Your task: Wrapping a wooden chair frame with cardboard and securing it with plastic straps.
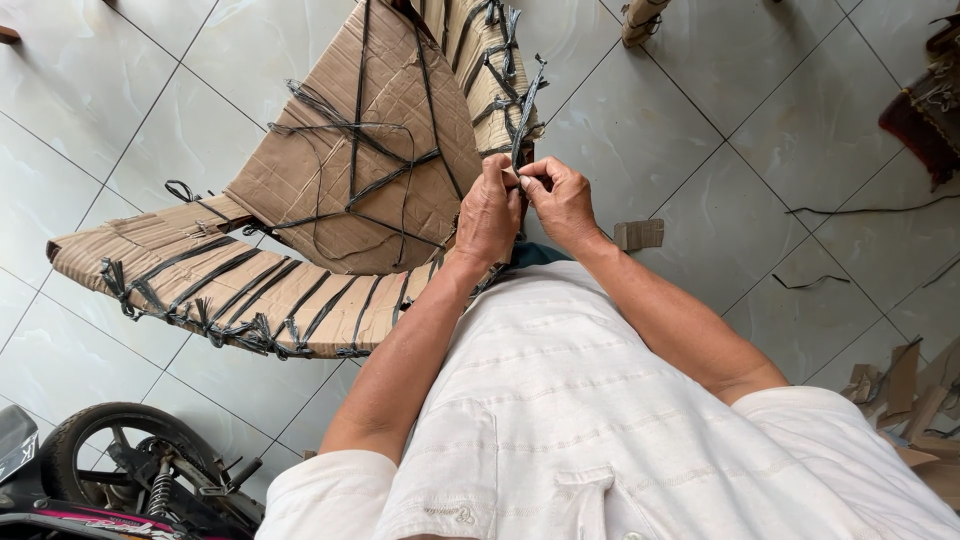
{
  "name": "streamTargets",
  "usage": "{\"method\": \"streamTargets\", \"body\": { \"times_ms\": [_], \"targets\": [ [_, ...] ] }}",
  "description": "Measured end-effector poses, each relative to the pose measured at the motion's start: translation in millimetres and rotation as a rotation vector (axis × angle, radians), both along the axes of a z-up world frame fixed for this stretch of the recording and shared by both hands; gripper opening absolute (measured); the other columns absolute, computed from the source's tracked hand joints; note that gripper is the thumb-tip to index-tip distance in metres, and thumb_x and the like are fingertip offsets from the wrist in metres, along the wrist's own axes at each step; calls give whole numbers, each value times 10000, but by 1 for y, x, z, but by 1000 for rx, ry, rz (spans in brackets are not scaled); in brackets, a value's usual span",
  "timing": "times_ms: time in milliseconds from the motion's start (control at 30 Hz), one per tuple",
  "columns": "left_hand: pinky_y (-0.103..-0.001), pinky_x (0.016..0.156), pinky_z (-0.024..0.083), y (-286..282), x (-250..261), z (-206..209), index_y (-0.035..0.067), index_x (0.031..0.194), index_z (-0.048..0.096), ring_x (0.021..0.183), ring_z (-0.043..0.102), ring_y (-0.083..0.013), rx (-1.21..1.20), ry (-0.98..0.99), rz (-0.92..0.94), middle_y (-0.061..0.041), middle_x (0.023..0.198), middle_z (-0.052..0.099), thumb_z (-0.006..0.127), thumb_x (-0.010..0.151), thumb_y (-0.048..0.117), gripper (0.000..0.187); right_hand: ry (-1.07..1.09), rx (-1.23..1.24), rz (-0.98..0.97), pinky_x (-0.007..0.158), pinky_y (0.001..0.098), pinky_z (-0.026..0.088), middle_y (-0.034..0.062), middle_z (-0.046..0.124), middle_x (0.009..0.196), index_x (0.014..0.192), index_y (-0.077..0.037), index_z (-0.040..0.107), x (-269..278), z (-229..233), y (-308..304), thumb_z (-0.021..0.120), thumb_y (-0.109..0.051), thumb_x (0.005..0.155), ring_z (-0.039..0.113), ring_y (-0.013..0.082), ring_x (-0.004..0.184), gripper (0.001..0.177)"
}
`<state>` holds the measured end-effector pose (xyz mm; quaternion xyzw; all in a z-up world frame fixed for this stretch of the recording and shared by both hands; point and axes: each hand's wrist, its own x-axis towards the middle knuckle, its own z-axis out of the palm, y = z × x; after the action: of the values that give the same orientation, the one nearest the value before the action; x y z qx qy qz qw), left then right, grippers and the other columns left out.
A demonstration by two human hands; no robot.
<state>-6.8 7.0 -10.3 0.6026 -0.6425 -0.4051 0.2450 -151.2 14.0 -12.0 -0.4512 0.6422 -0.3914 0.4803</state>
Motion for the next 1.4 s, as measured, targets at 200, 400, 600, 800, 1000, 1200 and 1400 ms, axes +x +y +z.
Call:
{"method": "streamTargets", "body": {
  "times_ms": [200, 400, 600, 800, 1000, 1200, 1400],
  "targets": [
    [-588, 815, 562, -2, 1, -7, 137, 1267, 364, 956, 697, -418, -16, 55, -28, -137, 929, 697, 635, 899, 15, 473, 443, -347, 268, 663, 371, 606, 115, 685, 885, 1076, -70, 733, 1, 11, 1, 657, 2, 981, 721, 312, 829, 142],
    [-585, 833, 549, -7, 4, 2, 183, 1265, 351, 945, 714, -422, 95, 55, -1, -115, 937, 735, 637, 896, 43, 487, 568, -401, 445, 770, 413, 605, 116, 630, 956, 1161, -33, 674, -1, 20, 0, 624, -6, 989, 697, 330, 941, 182],
    [-592, 821, 546, -8, 4, 4, 178, 1251, 351, 935, 714, -430, 97, 52, -28, -138, 911, 733, 629, 896, 33, 474, 625, -435, 444, 750, 386, 596, 76, 608, 901, 1098, -69, 678, -4, 3, 0, 630, -26, 981, 698, 312, 907, 133],
    [-474, 799, 582, -9, 8, -17, 149, 1279, 403, 908, 706, -336, -232, -253, -243, -109, 910, 698, 614, 897, 67, 444, 637, -345, 500, 706, 425, 598, 89, 618, 878, 1031, -47, 671, -16, 0, -9, 614, 9, 960, 708, 355, 875, 107],
    [-556, 815, 560, -14, 17, -13, 180, 1297, 360, 954, 668, -405, 3, -29, -261, -140, 956, 648, 578, 927, 83, 441, 102, 251, 545, 554, 275, 557, 93, 679, 695, 973, -61, 736, -33, 0, -33, 689, -78, 982, 661, 154, 620, 51],
    [-370, 738, 533, 0, 17, -35, 231, 957, 540, 839, 623, -223, -426, -223, -180, 12, 835, 525, 689, 896, 214, 162, -148, 389, 488, 617, 230, 590, 109, 683, 838, 1018, 17, 718, -37, 6, -33, 665, -62, 984, 658, 123, 767, 100],
    [-380, 955, 444, 12, 15, -14, 178, 1039, 666, 1013, 631, -207, -619, -382, -166, -32, 974, 633, 678, 913, 416, 269, -177, 350, 393, 580, 194, 589, 114, 690, 839, 1026, 22, 717, -34, -7, -22, 667, -69, 997, 649, 96, 737, 108]
  ]
}}
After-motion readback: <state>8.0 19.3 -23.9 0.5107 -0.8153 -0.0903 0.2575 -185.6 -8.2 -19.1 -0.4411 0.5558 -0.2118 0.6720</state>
